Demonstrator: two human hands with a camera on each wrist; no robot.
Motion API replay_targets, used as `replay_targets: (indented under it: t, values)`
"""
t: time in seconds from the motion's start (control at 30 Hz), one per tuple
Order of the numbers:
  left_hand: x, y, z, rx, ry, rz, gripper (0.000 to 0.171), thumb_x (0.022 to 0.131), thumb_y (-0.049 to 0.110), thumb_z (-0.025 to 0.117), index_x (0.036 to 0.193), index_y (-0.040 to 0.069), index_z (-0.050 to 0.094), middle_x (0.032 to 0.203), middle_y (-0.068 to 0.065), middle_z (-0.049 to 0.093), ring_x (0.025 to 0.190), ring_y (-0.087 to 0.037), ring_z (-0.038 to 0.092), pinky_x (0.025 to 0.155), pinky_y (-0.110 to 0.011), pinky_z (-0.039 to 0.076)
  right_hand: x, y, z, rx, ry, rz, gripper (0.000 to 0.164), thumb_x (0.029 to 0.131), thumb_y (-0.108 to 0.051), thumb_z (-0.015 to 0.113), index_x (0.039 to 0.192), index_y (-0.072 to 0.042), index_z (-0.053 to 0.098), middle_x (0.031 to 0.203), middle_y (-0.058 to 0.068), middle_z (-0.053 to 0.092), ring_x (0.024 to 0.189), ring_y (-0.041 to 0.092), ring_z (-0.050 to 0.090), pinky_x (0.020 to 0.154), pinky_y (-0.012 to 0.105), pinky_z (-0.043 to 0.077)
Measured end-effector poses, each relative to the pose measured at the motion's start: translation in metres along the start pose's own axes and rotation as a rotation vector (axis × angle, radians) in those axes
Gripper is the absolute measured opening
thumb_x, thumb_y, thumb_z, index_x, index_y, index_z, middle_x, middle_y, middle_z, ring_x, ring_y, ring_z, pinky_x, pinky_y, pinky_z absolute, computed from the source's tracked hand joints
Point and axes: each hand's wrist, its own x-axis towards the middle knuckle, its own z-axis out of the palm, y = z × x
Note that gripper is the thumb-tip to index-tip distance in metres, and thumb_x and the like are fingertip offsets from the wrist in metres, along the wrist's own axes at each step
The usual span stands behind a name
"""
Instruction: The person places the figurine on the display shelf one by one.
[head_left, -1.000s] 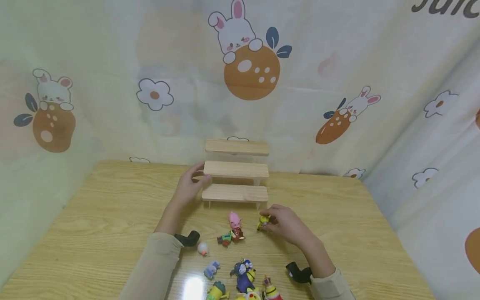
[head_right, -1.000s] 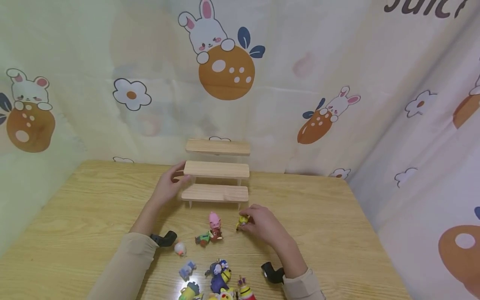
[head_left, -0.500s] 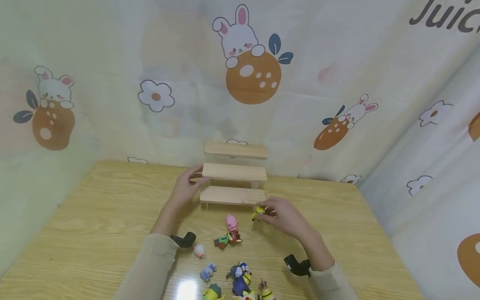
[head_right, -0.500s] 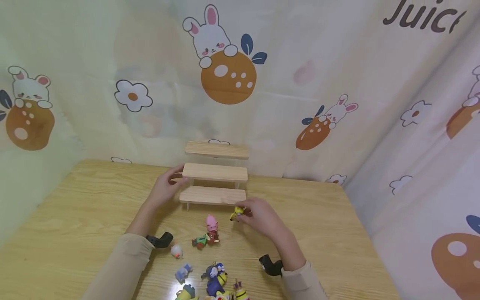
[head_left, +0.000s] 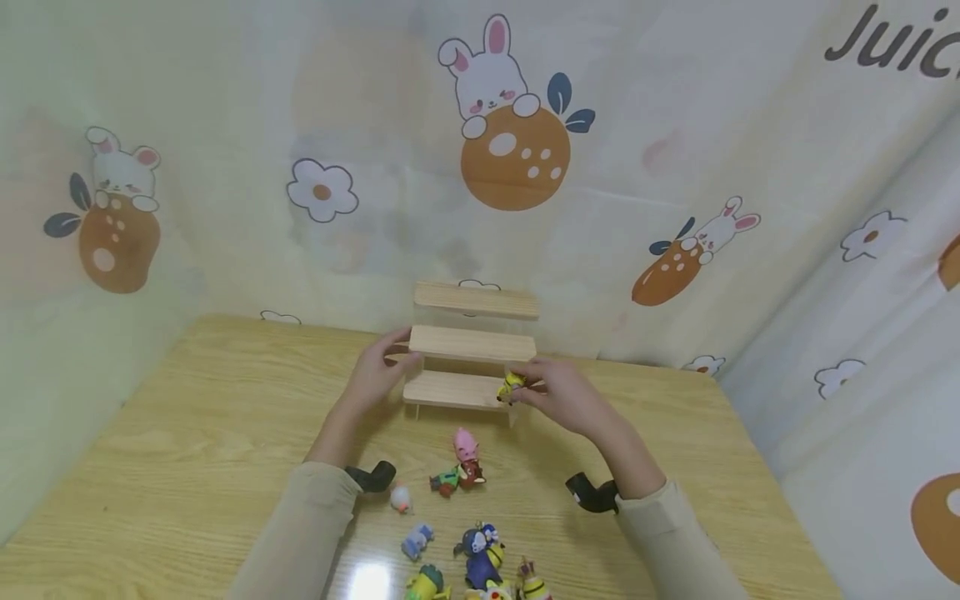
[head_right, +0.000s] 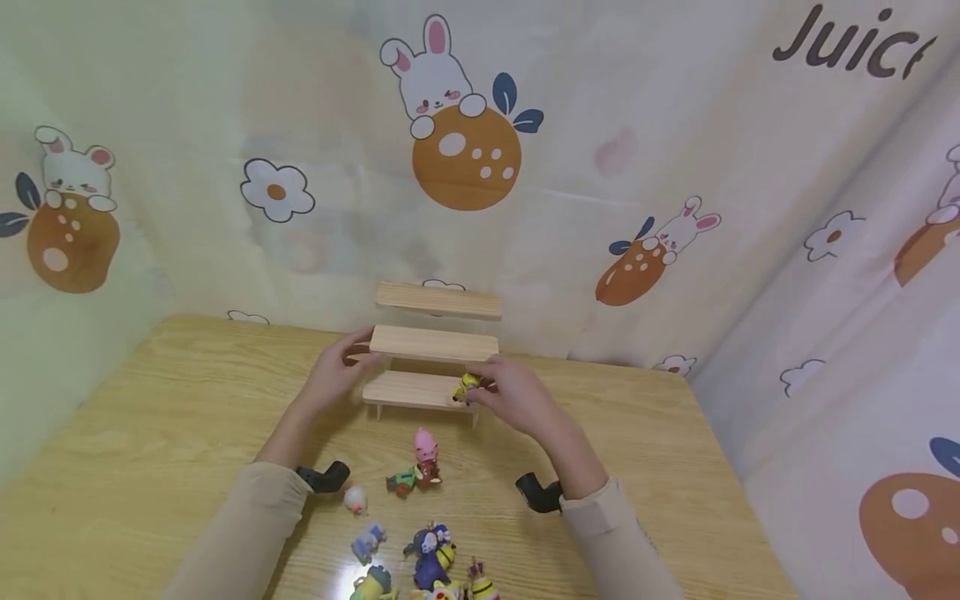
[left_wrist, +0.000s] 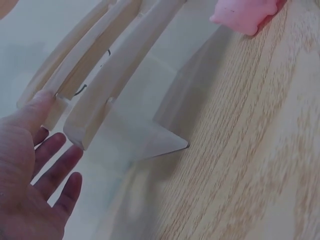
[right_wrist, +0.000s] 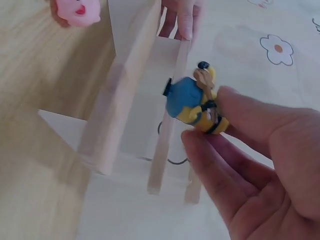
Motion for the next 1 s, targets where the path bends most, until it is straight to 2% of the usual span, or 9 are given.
replay_targets:
  t: [0.2,0.37,0.53,0.83,1.0]
  values:
    - [0.004,0.001,0.001,-0.011,-0.014,-0.049,0.059,0.093,0.035,0.06,0.145,0.02,0.038,0.143,-0.001,0.046,0.119,-0.023,0.052,0.096,-0.041,0.049,0.024,-0.008,-0.011,0.011,0.026,0.001,0.042,0.089,-0.016,0.067,0.127,0.001,0.058,0.11,0.011,0.065,0.1,0.024,0.065,0.086,0.033,0.056]
    - [0.007,0.0,0.0,-0.017,-0.017,-0.039,0.058,0.093,0.038,0.059,0.145,0.022,0.039,0.141,0.002,0.048,0.12,-0.022,0.051,0.097,-0.041,0.047,0.049,-0.016,-0.024,-0.043,0.069,0.003,0.04,0.089,-0.015,0.067,0.126,0.0,0.06,0.117,0.016,0.065,0.101,0.026,0.066,0.084,0.032,0.056]
    - [0.006,-0.002,-0.003,-0.028,-0.016,-0.043,0.057,0.092,0.04,0.06,0.144,0.025,0.04,0.14,0.003,0.049,0.12,-0.022,0.051,0.097,-0.041,0.047,0.078,-0.026,-0.039,-0.069,0.091,0.037,0.042,0.087,-0.019,0.069,0.125,-0.002,0.061,0.117,0.014,0.066,0.101,0.025,0.068,0.083,0.034,0.057]
    - [0.002,-0.001,-0.003,-0.025,-0.011,-0.077,0.058,0.091,0.041,0.061,0.143,0.025,0.042,0.136,0.0,0.05,0.114,-0.022,0.054,0.093,-0.039,0.05,0.125,-0.043,-0.051,-0.149,0.04,0.06,0.04,0.088,-0.022,0.068,0.125,-0.005,0.062,0.121,0.012,0.065,0.104,0.023,0.067,0.086,0.034,0.056]
    - [0.003,-0.002,0.001,-0.04,-0.001,-0.082,0.057,0.091,0.039,0.062,0.143,0.024,0.043,0.135,0.0,0.052,0.115,-0.022,0.054,0.095,-0.039,0.049,0.146,-0.058,-0.05,-0.135,0.013,0.051,0.038,0.089,-0.021,0.068,0.123,-0.005,0.063,0.122,0.012,0.065,0.107,0.024,0.065,0.09,0.035,0.054]
